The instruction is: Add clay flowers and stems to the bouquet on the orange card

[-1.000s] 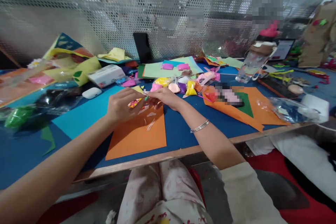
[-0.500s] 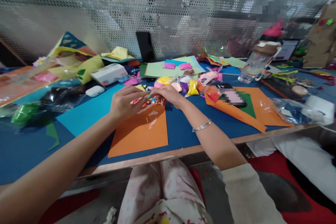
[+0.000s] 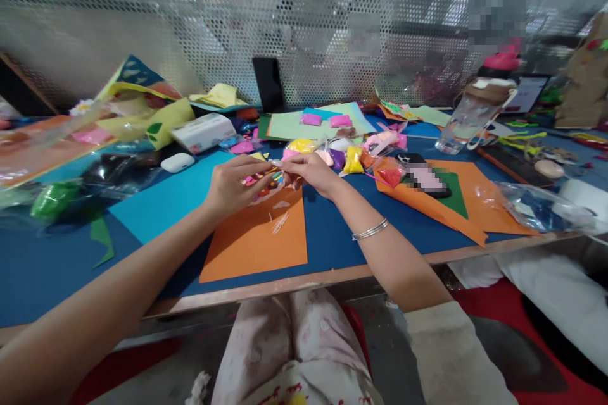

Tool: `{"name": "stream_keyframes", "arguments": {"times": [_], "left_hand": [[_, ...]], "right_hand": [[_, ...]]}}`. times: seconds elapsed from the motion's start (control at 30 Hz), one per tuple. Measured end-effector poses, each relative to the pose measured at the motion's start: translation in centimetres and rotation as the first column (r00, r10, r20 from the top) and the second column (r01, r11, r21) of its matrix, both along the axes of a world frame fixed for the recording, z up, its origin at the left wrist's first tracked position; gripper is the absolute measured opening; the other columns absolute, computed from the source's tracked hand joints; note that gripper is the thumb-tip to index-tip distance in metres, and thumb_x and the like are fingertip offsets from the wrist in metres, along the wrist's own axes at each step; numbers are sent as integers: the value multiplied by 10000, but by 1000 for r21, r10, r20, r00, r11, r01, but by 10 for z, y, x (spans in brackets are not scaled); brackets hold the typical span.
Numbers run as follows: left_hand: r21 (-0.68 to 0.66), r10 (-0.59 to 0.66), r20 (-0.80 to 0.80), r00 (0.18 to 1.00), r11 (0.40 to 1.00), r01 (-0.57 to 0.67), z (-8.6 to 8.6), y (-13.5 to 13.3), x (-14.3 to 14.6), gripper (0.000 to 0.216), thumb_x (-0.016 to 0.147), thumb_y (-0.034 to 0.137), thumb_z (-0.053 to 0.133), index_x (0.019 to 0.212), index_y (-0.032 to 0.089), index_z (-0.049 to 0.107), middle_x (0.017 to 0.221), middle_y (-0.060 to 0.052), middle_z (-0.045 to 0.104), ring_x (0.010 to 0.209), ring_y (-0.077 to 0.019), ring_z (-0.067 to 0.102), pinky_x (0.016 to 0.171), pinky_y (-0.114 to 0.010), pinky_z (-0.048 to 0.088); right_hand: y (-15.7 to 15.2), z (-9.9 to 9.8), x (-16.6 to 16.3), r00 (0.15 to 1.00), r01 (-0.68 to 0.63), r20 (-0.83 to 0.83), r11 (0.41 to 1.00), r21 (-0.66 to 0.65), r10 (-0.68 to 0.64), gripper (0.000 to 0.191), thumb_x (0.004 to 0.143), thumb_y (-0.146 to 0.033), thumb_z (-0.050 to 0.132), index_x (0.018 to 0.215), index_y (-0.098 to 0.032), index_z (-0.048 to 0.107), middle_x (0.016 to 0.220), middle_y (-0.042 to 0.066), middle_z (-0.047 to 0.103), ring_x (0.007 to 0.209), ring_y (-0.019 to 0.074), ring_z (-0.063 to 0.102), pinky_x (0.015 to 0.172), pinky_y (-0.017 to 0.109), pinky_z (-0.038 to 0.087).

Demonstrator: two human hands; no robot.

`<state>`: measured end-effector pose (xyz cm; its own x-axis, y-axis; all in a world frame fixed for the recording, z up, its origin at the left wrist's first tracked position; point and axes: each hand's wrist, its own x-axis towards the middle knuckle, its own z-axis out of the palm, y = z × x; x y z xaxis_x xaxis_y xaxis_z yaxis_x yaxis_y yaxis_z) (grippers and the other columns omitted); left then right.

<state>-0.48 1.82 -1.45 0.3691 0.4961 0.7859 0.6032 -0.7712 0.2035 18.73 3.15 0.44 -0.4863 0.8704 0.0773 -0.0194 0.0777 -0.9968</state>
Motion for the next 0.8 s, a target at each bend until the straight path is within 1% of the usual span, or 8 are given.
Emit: {"name": "stream_keyframes", "arguments": {"times": [0.17,0.27,0.37,0.47,0.63,0.8], "left_hand": [[3,-6,27,1000,1000,6,1,0,0,257,924,320,553,868,191,768,810,-68,766,701,-148,682,622,-253,532],[-15,-13,35,999,1000,14,1,0,0,236,918,320,570,889,199,770,828,-69,772,713,-150,689,623,-253,534],[-4,-32,56,998,999,32,1,0,1,235,915,319,578,905,186,771,812,-77,772,698,-152,690,614,-253,532],[1,-31,41,999,1000,31,2,-1,1,263,919,332,563,894,179,776,802,-86,772,688,-162,692,610,-263,530],[-45,-29,38,999,999,30,3,-3,1,293,917,366,561,830,199,785,793,-75,777,684,-168,700,607,-262,531],[-125,-33,80,996,991,43,4,-2,1,247,892,342,583,868,220,795,816,-42,783,703,-159,712,609,-235,534]], "right_hand": [[-1,0,-1,1000,5,-14,1000,-30,-6,338,724,-441,783,621,-156,635,562,-22,601,495,63,525,469,182,407],[0,0,-1,1000,25,-9,998,-54,-25,320,766,-414,754,623,-155,633,565,-11,610,493,68,533,467,185,410],[2,0,-1,998,53,-14,994,-91,-55,298,831,-377,690,640,-154,635,563,4,624,484,75,542,463,188,416],[2,-1,-2,999,47,-8,991,-127,-48,282,839,-380,678,671,-156,649,556,6,631,469,77,542,459,188,416],[0,0,-2,999,10,35,991,-131,-5,338,822,-442,696,660,-147,664,565,13,634,456,73,524,474,199,434],[0,1,-3,999,32,38,990,-136,-27,366,829,-465,689,654,-146,651,530,3,618,443,70,528,456,184,430]]}}
